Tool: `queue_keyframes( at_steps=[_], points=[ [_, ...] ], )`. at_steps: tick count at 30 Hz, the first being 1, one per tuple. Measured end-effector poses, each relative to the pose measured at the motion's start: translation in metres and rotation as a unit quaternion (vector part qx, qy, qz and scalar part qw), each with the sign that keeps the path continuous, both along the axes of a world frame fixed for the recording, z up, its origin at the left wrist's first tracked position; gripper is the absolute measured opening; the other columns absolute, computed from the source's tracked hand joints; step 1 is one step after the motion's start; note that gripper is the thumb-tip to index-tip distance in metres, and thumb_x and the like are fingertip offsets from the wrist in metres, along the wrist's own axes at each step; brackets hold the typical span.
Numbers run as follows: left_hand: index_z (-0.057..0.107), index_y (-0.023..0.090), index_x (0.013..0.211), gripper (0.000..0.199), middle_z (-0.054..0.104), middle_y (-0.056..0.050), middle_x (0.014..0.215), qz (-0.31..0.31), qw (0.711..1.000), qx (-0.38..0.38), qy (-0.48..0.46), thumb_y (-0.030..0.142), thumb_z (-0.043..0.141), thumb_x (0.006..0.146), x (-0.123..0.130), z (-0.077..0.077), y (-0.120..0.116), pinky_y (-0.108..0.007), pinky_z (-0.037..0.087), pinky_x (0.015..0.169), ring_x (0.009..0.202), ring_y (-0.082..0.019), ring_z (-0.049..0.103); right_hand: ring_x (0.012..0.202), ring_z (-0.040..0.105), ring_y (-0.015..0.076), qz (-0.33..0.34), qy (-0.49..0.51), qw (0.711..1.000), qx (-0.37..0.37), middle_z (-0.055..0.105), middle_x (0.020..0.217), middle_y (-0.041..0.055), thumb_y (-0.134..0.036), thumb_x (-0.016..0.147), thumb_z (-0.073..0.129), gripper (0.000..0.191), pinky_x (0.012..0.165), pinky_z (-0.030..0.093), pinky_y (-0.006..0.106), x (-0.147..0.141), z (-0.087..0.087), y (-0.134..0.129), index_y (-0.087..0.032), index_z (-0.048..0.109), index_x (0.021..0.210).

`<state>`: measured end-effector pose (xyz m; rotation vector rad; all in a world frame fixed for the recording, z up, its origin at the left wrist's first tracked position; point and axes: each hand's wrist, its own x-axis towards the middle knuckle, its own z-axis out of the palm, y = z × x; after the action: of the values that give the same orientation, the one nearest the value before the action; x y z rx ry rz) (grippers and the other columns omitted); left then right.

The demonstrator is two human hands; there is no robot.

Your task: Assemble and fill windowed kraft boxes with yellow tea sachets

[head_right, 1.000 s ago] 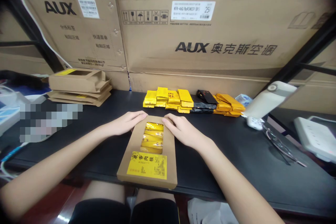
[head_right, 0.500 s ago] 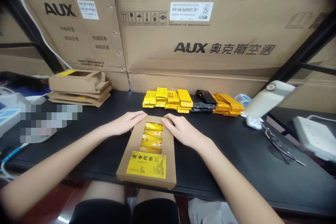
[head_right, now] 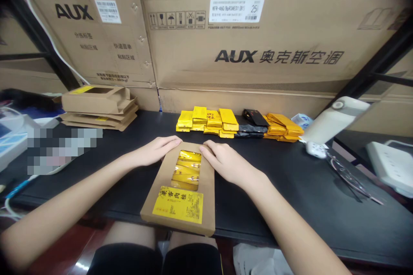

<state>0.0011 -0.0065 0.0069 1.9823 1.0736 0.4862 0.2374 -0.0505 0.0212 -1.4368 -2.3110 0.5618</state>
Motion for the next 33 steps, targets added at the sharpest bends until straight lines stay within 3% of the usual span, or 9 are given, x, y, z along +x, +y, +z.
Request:
queue_keyframes(
  at_steps=[10, 33],
  points=[
    [0.060, 0.017, 0.102, 0.048, 0.064, -0.004, 0.091, -0.003, 1.000, 0.010, -0.001, 0.055, 0.034, 0.093, 0.0000, -0.0017, 0.0018, -0.024, 0.046, 0.061, 0.076, -0.016, 0.057, 0.098, 0.066, 0.0248, 0.018, 0.022, 1.000, 0.014, 0.070, 0.110, 0.0107, -0.044, 0.100, 0.033, 0.042, 0.088, 0.048, 0.038, 0.0047, -0.0048, 0.0040, -0.019, 0.063, 0.113],
    [0.060, 0.017, 0.103, 0.050, 0.063, -0.005, 0.091, -0.005, 1.000, -0.004, -0.010, 0.059, 0.035, 0.092, -0.0013, -0.0023, 0.0011, -0.024, 0.047, 0.057, 0.076, -0.016, 0.057, 0.097, 0.065, 0.0243, 0.017, 0.041, 0.999, 0.004, 0.070, 0.108, 0.0089, -0.046, 0.099, 0.034, 0.040, 0.088, 0.048, 0.038, 0.0029, -0.0043, 0.0054, -0.020, 0.063, 0.108]
  ],
)
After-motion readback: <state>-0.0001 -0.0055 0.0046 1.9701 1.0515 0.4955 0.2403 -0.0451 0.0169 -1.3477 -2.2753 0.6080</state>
